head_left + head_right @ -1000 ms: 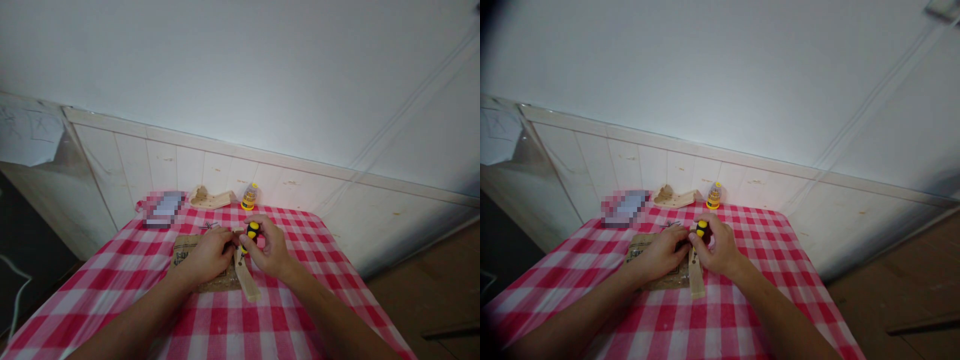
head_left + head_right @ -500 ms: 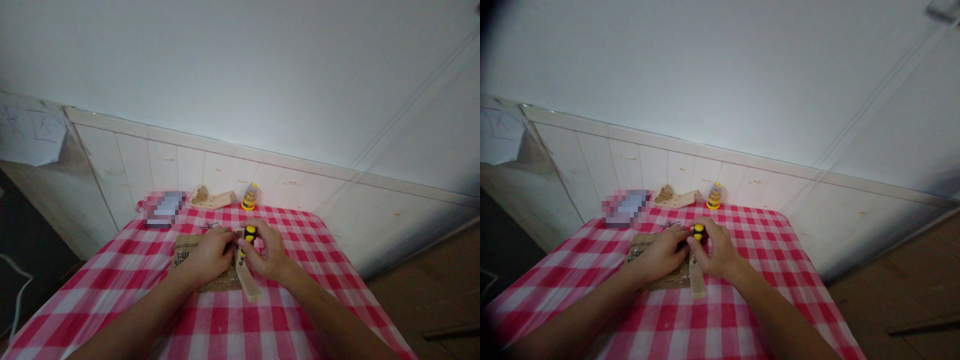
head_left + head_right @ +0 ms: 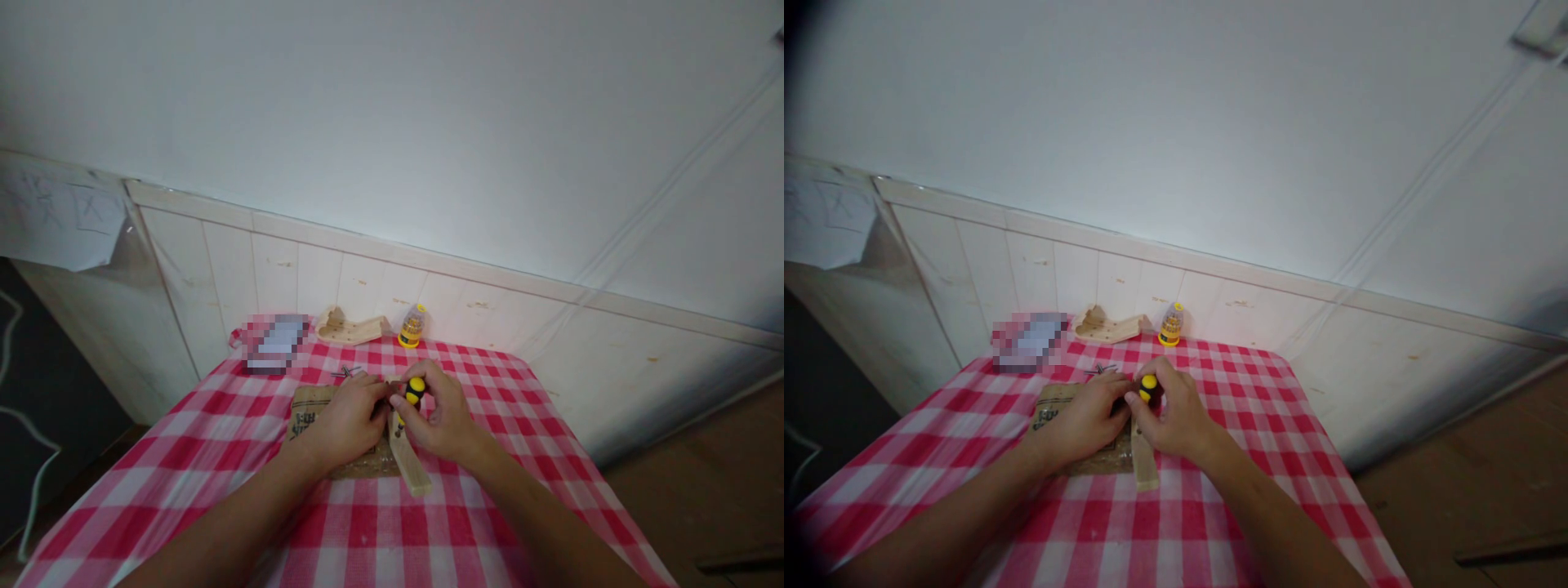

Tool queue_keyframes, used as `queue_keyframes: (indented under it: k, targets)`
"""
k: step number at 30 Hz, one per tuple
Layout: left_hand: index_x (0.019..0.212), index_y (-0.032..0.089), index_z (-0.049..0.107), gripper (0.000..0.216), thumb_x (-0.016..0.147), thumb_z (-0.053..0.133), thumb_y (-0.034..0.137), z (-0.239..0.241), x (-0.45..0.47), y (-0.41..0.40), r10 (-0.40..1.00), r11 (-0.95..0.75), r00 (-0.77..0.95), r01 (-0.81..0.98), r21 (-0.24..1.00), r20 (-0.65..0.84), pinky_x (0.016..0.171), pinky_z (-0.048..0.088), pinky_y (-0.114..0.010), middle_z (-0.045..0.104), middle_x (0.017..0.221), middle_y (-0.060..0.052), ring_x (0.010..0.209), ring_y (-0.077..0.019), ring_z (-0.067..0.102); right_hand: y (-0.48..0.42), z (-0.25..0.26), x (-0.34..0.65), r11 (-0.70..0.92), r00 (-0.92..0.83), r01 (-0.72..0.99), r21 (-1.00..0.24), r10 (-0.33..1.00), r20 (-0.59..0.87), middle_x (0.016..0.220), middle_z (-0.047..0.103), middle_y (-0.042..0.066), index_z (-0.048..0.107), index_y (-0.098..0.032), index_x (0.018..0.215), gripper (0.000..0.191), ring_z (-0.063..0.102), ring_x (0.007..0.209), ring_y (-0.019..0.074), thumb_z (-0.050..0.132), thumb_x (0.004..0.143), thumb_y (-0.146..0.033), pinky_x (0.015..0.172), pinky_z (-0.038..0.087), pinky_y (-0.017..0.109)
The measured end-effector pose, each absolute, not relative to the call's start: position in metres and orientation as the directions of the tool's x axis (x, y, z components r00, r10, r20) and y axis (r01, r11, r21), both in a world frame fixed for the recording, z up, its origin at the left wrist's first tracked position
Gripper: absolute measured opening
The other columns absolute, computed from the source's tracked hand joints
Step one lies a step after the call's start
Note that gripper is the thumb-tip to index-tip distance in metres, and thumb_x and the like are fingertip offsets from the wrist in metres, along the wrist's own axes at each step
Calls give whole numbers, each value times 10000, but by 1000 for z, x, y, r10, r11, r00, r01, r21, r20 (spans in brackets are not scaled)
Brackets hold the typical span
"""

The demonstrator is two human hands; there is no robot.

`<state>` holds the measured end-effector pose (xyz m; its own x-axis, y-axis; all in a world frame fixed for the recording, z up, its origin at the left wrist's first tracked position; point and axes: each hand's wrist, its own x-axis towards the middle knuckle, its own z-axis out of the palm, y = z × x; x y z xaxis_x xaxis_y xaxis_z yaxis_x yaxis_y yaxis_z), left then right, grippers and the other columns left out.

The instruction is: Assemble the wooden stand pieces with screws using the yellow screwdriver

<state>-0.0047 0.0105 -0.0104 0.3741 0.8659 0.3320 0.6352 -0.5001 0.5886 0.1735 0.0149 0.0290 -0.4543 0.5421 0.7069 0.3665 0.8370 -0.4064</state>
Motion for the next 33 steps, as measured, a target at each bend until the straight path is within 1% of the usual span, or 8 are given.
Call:
queue_keyframes:
  k: [3, 7, 11, 14, 18, 21, 29, 33]
  targets:
    - [952, 181, 722, 218, 925, 505, 167, -10, -5, 10, 866, -501, 378, 638, 585, 328, 806, 437, -358, 717, 904, -80, 891, -248, 633, 14, 31, 175, 837, -478, 338, -429, 546, 688, 690, 582, -44, 513, -240, 854, 125, 549, 555, 115, 609, 902, -175, 532, 425, 227]
    - [934, 198, 719, 203, 915, 521, 156, -10, -6, 9, 864, -503, 374, 605, 617, 338, 808, 429, -351, 718, 900, -60, 889, -237, 631, 15, 33, 179, 832, -526, 286, -475, 551, 648, 718, 599, -21, 521, -237, 883, 76, 564, 584, 136, 543, 953, -254, 547, 439, 250]
    - [901, 209, 716, 209, 875, 532, 111, -10, -5, 10, 862, -506, 372, 577, 641, 346, 828, 428, -342, 720, 893, -48, 901, -226, 639, 16, 34, 182, 836, -576, 210, -508, 525, 626, 744, 624, 5, 542, -233, 918, 155, 603, 615, 157, 423, 999, -290, 571, 477, 273]
    - [899, 208, 719, 212, 870, 533, 110, -9, -5, 10, 862, -504, 375, 582, 638, 340, 831, 431, -347, 725, 897, -51, 901, -229, 639, 16, 32, 182, 857, -529, 264, -443, 512, 677, 745, 643, 2, 557, -229, 966, 122, 620, 611, 154, 440, 998, -236, 578, 480, 270]
    - [912, 214, 726, 211, 892, 529, 140, -10, -5, 10, 859, -511, 383, 602, 614, 339, 833, 433, -362, 728, 909, -58, 897, -241, 634, 14, 30, 179, 898, -481, 343, -278, 422, 769, 792, 714, 24, 592, -216, 1021, 103, 666, 632, 155, 501, 982, -188, 591, 494, 263]
    - [912, 213, 726, 213, 907, 522, 154, -11, -5, 10, 861, -507, 379, 609, 610, 338, 842, 437, -365, 732, 933, -66, 913, -244, 635, 13, 28, 177, 886, -442, 403, -229, 408, 799, 778, 740, 22, 619, -214, 1003, 69, 674, 597, 149, 560, 973, -198, 577, 498, 254]
    - [911, 204, 727, 200, 904, 534, 153, -11, -5, 11, 867, -498, 378, 614, 613, 326, 841, 449, -366, 735, 931, -70, 913, -243, 643, 16, 25, 174, 847, -367, 443, -295, 471, 802, 720, 726, 1, 644, -218, 936, 29, 646, 535, 128, 624, 954, -230, 519, 482, 231]
    - [919, 196, 721, 200, 906, 527, 147, -9, -5, 10, 866, -498, 382, 613, 613, 322, 855, 454, -377, 740, 952, -77, 922, -249, 644, 16, 19, 172, 809, -338, 444, -385, 549, 764, 681, 662, -35, 617, -235, 1082, 141, 597, 495, 121, 634, 942, -232, 483, 460, 230]
